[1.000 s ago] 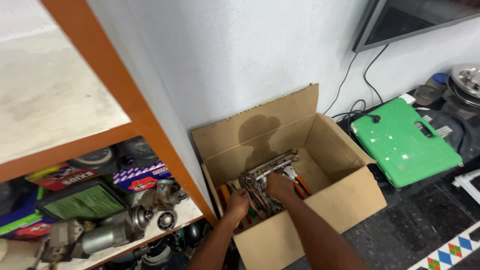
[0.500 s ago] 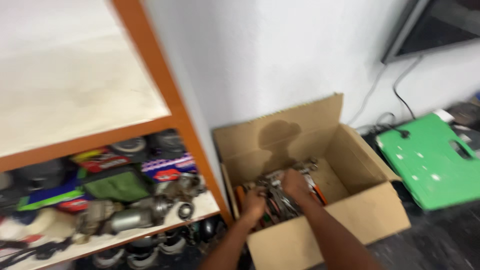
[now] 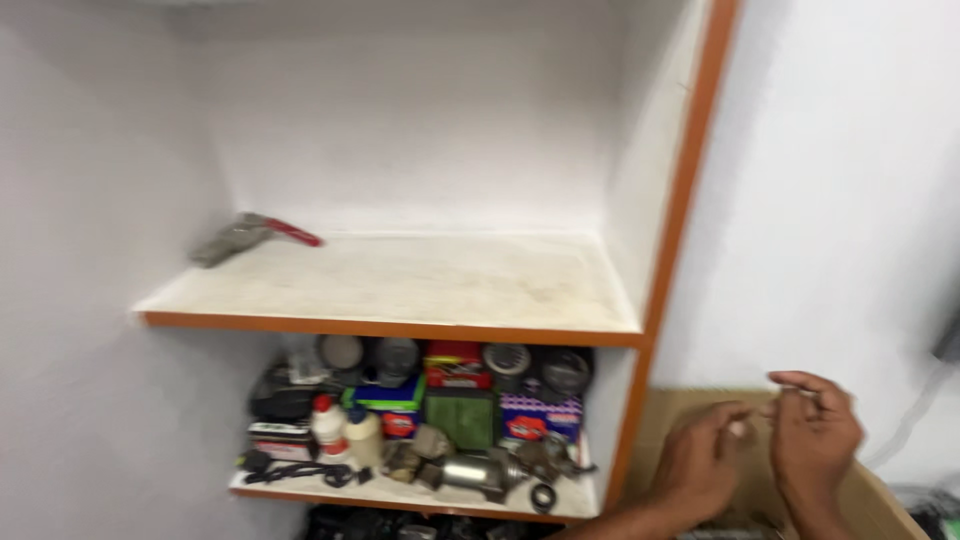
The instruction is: The person organizes various mechanical tools and motorcycle parts by picking them up from a shelf or floor and placing them into a cardboard box.
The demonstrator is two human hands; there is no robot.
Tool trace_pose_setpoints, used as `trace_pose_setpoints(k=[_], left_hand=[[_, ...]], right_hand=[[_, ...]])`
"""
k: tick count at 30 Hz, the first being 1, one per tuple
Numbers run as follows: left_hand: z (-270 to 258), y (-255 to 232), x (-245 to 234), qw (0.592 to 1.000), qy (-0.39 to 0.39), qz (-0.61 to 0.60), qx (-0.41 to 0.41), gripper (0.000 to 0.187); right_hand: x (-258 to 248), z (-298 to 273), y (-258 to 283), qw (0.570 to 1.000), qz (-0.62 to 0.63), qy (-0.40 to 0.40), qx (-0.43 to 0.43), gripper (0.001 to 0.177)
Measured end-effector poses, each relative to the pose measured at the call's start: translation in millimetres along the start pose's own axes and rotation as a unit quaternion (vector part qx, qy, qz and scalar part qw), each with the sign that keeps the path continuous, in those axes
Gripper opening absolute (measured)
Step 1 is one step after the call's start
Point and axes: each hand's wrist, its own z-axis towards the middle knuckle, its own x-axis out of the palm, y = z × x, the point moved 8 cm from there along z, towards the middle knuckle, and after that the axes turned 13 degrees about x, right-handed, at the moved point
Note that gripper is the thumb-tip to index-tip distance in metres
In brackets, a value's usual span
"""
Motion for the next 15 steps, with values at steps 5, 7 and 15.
trace_pose_setpoints(k=[5,7,15], left_hand=[[4,-110,-103,0.977,-0.053,0.019,0.205,0.033],[3,-135,-152,0.967,-0.069,0.058,0.240,0.033],[5,-147,-364,0.929,-0.112,0.274,0.222,0.039]], right_hand=[[70,-29,132,0.993,0.096,0.033,-0.054,0.006],[105,-40,173,0.986,0.122,0.051,-0.100,0.007],[313,-81,274,0.961,0.134,0.222,-0.098,0.017]])
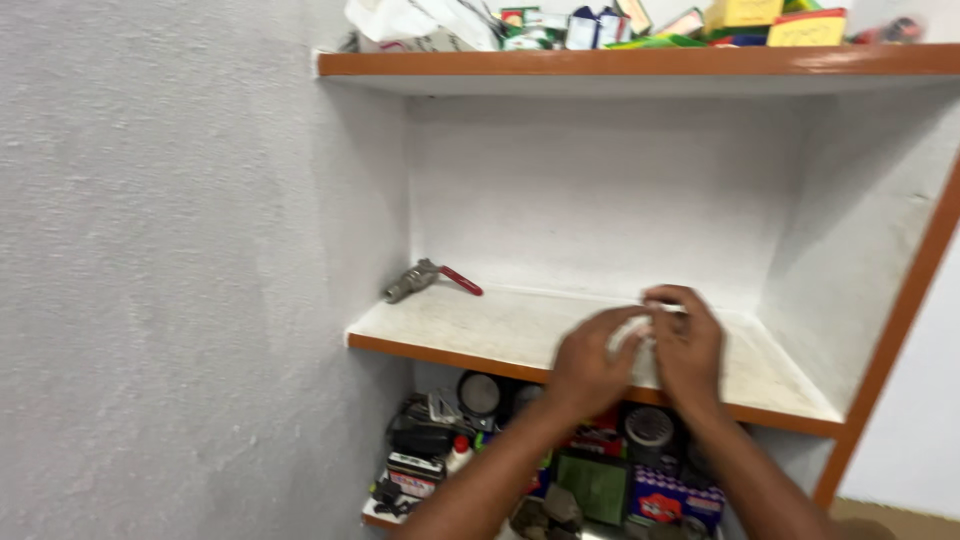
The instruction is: The person organizes various mechanical tools and motorcycle parts by picking them up from a shelf or floor and placing them into a cardboard box.
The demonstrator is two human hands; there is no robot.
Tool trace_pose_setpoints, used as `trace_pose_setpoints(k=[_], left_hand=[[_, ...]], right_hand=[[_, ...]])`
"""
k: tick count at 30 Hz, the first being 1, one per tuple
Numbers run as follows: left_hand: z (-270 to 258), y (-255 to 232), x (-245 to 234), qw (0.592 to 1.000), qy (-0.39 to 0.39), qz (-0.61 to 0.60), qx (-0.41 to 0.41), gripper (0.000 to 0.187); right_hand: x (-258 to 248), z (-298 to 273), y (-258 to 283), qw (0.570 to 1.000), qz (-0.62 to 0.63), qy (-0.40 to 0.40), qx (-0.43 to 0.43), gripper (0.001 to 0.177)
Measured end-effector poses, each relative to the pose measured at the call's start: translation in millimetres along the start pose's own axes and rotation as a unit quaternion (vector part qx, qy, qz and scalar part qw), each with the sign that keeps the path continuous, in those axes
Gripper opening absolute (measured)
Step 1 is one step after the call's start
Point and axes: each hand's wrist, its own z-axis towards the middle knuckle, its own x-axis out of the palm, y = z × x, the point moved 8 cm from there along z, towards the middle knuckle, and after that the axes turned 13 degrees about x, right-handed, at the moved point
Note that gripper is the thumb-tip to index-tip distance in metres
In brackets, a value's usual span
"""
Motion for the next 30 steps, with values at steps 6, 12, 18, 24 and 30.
trace_pose_setpoints(k=[6,12,18,24,30], left_hand=[[-8,132,-118,0.984,0.035,0.135,-0.113,0.043],[-29,225,-192,0.925,0.060,0.358,-0.117,0.029],[-39,256,-205,0.863,0.082,0.479,-0.142,0.034],[-31,245,-206,0.797,0.114,0.570,-0.165,0.026],[-44,268,-206,0.818,0.129,0.495,-0.262,0.034]], right_hand=[[164,22,-40,0.947,-0.004,0.126,0.295,0.023],[226,21,-76,0.930,0.008,0.201,0.307,0.021],[226,21,-77,0.926,-0.026,0.207,0.314,0.021],[225,17,-70,0.928,-0.061,0.214,0.298,0.023],[224,14,-63,0.926,-0.091,0.210,0.300,0.023]])
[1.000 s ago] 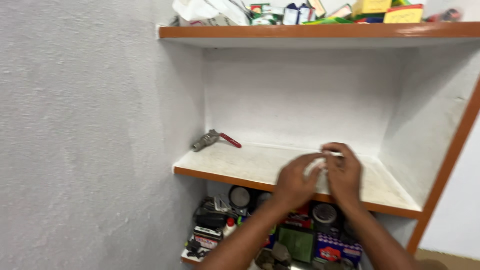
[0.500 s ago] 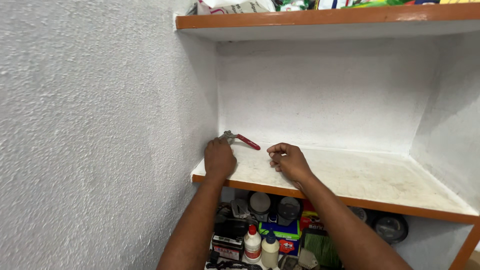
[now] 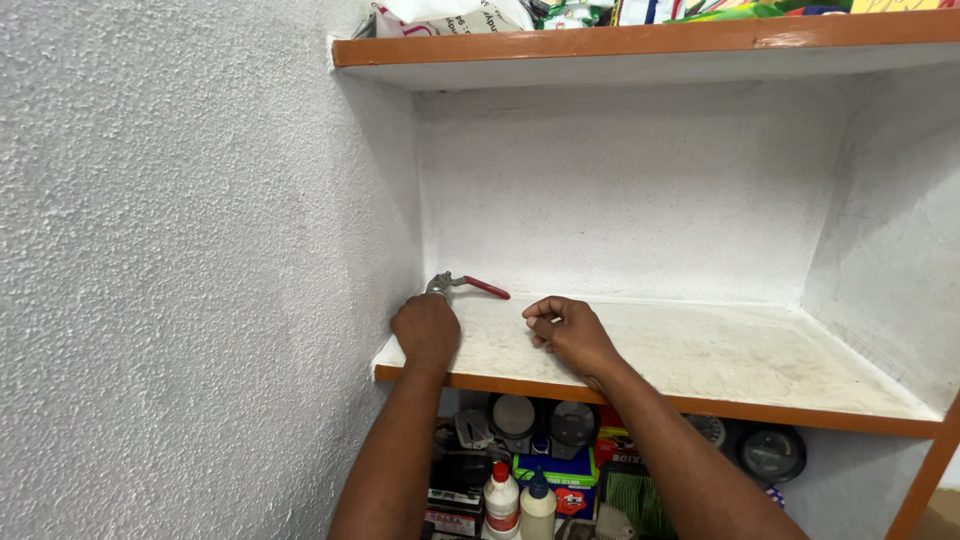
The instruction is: The person organizes various mechanical tools and motorcycle parts by picking them up from a shelf or floor and placing them into a cardboard box.
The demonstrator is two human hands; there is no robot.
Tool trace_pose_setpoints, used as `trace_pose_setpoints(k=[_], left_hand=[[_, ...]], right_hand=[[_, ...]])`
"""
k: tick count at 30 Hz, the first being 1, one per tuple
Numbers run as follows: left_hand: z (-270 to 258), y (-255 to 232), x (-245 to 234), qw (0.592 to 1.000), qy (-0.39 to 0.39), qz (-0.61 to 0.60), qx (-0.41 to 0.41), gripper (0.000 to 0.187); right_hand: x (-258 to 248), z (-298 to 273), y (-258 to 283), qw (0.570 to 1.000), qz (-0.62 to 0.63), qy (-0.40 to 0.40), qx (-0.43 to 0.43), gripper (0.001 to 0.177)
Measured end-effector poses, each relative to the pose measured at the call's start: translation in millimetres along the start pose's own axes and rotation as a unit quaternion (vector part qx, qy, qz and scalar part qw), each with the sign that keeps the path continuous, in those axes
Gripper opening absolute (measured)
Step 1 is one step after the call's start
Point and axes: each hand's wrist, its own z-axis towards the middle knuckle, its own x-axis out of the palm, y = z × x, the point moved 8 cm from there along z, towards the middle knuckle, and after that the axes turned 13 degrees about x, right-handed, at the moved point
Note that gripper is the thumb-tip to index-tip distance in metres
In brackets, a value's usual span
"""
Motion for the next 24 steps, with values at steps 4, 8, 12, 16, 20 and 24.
trace_pose_setpoints(k=[4,8,12,16,20,24], left_hand=[[2,3,0,0.998,-0.008,-0.046,0.032,0.019],[-5,-19,-27,0.990,-0.069,-0.052,0.109,0.027],[-20,-44,-66,0.963,-0.144,-0.124,0.192,0.033],[-28,-79,-78,0.951,-0.107,-0.133,0.258,0.038],[-51,-113,-96,0.903,-0.207,-0.151,0.345,0.037],[-67,-150,-112,0.861,-0.274,-0.185,0.387,0.035]], right_hand=[[0,-10,3,1.000,-0.003,-0.008,-0.006,0.021],[-11,-11,3,0.990,-0.077,-0.109,-0.050,0.029],[-38,-14,14,0.911,-0.169,-0.326,-0.188,0.058],[-46,-21,17,0.903,-0.152,-0.323,-0.240,0.063],[-62,-41,2,0.971,-0.050,-0.160,-0.168,0.055],[-97,-89,8,0.966,-0.018,-0.138,-0.218,0.060]])
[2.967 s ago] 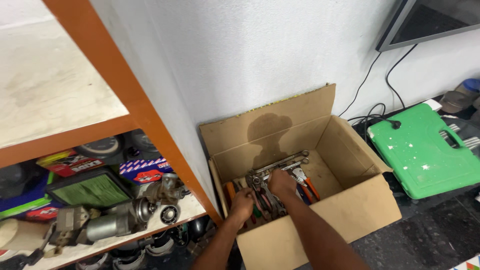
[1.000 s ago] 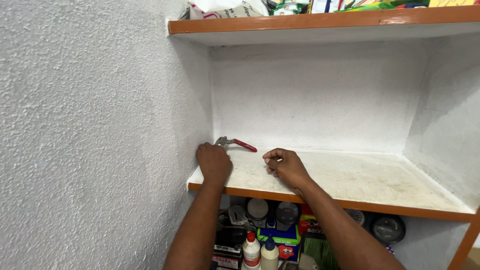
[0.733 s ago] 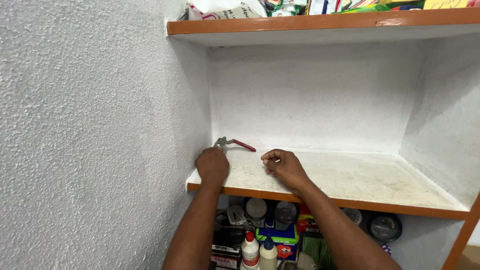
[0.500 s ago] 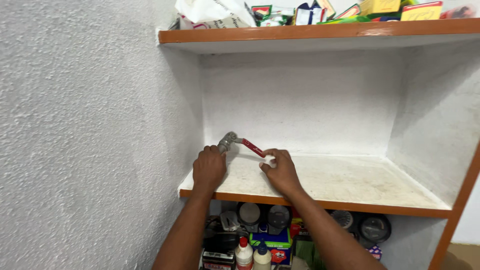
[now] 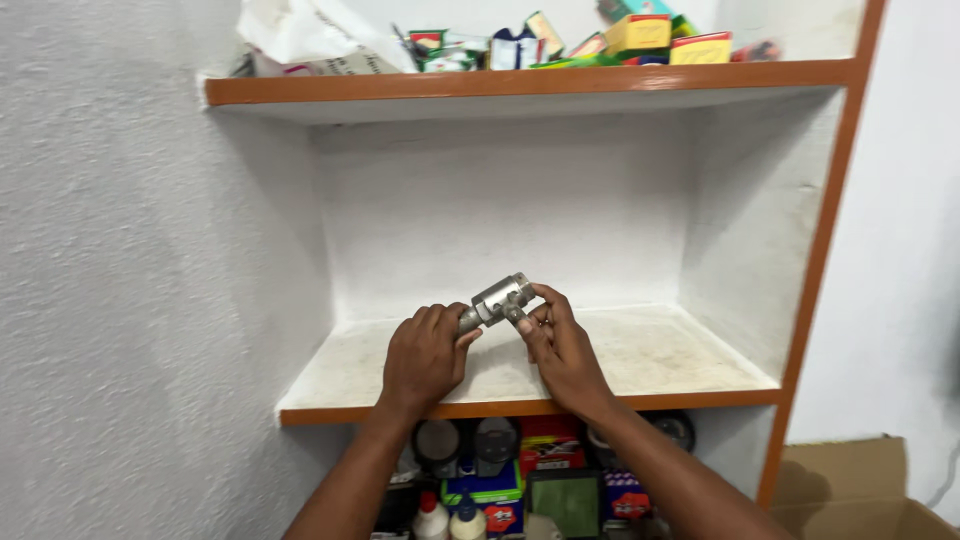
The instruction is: The person organizes various mechanical tools and motorcycle parts by picking them up from a shelf or floor and placing them into a cardboard box.
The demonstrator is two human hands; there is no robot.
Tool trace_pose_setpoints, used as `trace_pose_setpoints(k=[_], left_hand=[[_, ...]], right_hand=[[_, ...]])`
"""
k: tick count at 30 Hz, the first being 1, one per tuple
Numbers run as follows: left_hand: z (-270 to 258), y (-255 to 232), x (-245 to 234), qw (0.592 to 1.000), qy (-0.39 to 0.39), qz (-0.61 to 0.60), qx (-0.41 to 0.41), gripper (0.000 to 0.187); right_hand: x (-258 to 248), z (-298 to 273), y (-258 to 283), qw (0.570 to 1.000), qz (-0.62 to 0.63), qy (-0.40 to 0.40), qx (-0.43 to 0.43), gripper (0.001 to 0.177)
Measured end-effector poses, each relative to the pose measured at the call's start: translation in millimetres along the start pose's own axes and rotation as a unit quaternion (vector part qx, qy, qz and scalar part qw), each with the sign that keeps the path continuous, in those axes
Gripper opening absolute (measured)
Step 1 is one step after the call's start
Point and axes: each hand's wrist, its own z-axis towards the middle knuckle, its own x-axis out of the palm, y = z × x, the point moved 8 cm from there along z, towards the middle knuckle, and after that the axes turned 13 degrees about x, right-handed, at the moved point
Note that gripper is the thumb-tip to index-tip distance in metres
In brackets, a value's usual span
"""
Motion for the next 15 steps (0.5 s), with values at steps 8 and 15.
trace_pose_setpoints(k=[8,15], left_hand=[[65,-92,7,0.985,-0.116,-0.111,0.066,0.031],[113,-194,41,0.954,-0.130,-0.253,0.093,0.033]], right_hand=[[-113,-66,21,0.992,-0.063,-0.070,-0.086,0.086],[-231,-125,-5,0.976,-0.129,-0.167,-0.048,0.085]])
